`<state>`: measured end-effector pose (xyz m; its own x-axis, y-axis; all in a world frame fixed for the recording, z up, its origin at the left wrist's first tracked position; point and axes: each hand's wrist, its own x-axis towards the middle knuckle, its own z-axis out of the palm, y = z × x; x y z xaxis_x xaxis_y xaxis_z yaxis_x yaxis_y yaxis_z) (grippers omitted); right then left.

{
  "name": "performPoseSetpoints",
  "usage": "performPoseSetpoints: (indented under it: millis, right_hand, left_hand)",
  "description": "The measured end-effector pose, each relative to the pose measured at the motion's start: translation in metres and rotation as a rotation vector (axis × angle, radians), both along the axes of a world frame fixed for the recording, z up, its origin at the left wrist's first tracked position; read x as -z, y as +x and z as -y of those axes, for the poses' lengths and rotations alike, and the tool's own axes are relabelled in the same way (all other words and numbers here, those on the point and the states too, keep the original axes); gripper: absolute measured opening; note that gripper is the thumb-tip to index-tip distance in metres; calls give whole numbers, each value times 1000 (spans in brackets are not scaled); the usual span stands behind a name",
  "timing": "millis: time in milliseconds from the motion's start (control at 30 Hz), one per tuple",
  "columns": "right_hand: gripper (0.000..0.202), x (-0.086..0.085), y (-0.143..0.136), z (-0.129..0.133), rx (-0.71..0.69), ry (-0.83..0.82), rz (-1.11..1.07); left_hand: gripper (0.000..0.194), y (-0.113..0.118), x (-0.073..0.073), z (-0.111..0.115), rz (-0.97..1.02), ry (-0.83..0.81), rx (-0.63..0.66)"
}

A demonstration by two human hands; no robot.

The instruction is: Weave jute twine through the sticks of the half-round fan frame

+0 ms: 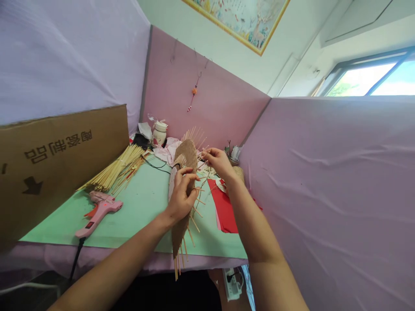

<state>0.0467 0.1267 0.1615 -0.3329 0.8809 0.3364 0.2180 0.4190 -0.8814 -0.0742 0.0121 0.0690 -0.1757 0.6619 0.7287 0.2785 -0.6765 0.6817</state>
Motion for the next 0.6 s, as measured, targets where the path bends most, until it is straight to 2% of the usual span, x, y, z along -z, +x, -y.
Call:
performPoseSetpoints:
  millis: [100,200,300,400,533,600]
  right_hand:
    - [37,28,-21,-2,116,150,-36]
    - [34,42,-38,2,224,268,-56]
    - [30,45,-45,9,290,327,-36]
    - [25,43,-45,16,292,357,-40]
    - [24,44,-44,18,291,355,-61]
    - [25,46,-44,15,301,359,-63]
  left_hand:
    - [30,-2,1,-2,-38,24,38]
    - [30,-10,3,-5,-94,54,106]
    - [38,-23,5,-12,-93,92,166]
    - [51,-37,7,-20,-58,123,256]
    - [67,-51,7,-29,-62,86,401]
    - [70,-53,5,-34,-51,55,424]
